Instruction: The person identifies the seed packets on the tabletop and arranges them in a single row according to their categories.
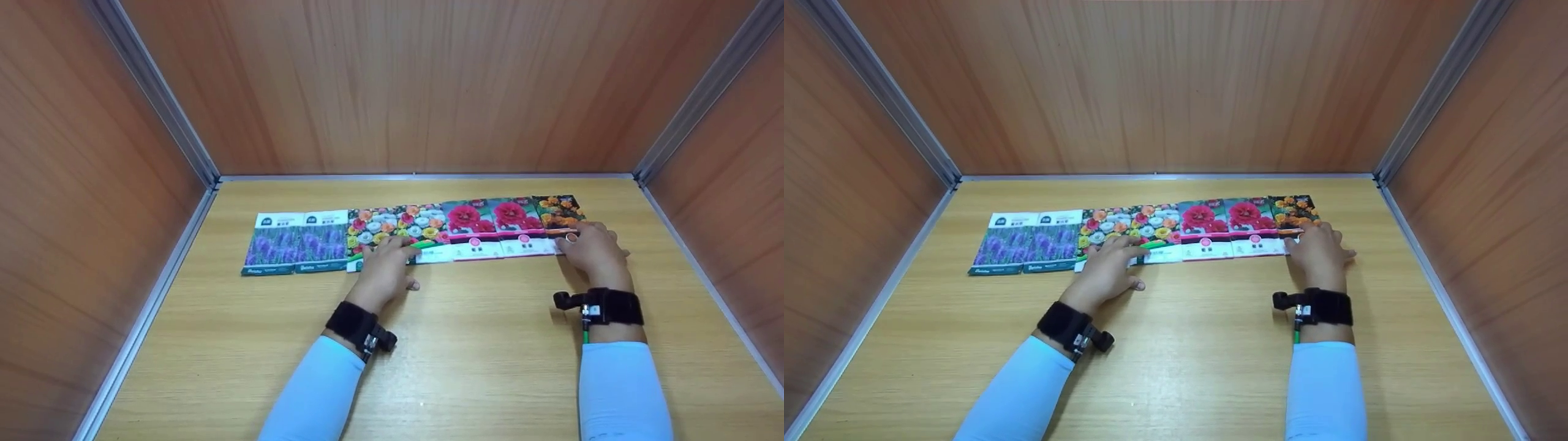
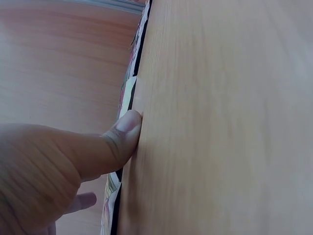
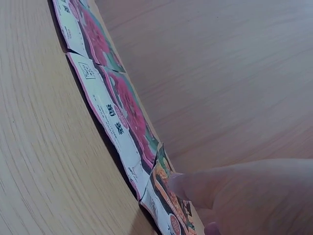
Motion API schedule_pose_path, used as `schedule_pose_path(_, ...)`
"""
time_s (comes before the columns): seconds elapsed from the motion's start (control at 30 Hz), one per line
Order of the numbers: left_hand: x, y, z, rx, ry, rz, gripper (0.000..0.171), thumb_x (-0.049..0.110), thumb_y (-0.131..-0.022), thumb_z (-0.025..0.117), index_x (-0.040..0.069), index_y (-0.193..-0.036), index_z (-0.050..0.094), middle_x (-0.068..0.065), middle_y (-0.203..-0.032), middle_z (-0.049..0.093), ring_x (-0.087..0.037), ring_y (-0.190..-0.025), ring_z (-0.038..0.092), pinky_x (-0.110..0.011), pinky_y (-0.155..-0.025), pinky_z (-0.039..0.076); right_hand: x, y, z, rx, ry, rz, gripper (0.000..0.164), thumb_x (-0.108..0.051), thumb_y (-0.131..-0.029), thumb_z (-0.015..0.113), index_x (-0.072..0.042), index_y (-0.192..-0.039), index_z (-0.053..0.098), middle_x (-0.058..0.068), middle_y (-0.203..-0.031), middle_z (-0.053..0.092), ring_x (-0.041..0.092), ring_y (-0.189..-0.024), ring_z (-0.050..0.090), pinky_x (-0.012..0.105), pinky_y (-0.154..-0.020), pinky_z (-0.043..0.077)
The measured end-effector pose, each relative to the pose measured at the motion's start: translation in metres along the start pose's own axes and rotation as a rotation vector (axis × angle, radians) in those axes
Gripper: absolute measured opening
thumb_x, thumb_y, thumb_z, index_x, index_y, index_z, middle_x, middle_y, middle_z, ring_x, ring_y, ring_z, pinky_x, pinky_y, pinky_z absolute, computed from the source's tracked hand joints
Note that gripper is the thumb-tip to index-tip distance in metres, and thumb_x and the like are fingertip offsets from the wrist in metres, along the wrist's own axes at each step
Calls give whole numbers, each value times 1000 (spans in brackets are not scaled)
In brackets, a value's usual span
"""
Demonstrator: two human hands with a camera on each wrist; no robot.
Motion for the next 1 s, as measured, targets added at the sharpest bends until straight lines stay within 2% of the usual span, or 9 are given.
schedule_pose_path(0.2, -1, -2, -1, 26, -2, 5, 81, 45, -84, 97, 30, -158, 69, -1, -177, 51, -34, -168, 40, -84, -134, 21, -3, -1, -3, 42, -12, -30, 81, -47, -115, 61, 3, -173, 38, 41, -178, 26, 70, -161, 23, 99, -121, 9)
schedule_pose_path(0.57, -10, -5, 1, 5, 46, -23, 84, 44, -83, 99, 30, -160, 68, -3, -179, 47, -35, -169, 37, -81, -137, 18, -12, 0, 0, 99, -87, -49, 71, -41, -117, 62, 5, -169, 45, 39, -178, 30, 66, -165, 24, 94, -127, 8)
schedule_pose_path(0.67, -11, -4, 1, 2, 46, -16, 83, 44, -84, 99, 29, -160, 68, -4, -179, 47, -35, -169, 37, -82, -137, 17, -16, 2, 2, 97, -95, -57, 71, -40, -117, 62, 5, -169, 45, 38, -178, 31, 64, -166, 25, 91, -129, 11)
schedule_pose_path(0.87, -15, 0, -4, -11, 8, 6, 82, 48, -88, 97, 26, -161, 67, -4, -181, 45, -35, -172, 34, -79, -137, 19, -37, 3, 3, 97, -144, -99, 69, -45, -116, 64, -11, -174, 46, 28, -185, 28, 57, -171, 25, 78, -136, 24)
schedule_pose_path(1.0, -19, 1, -12, 5, 23, 24, 77, 46, -93, 95, 25, -162, 66, -5, -181, 45, -35, -173, 33, -76, -137, 23, -58, 5, 3, 108, -151, -148, 70, -48, -116, 64, -13, -174, 47, 21, -188, 26, 52, -174, 23, 73, -138, 25)
Point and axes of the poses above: each hand's wrist, its own y-axis away from the middle knuckle, its own z-axis out of the palm, x = y × z, the point moved 4 cm from there along -y, towards the middle knuckle
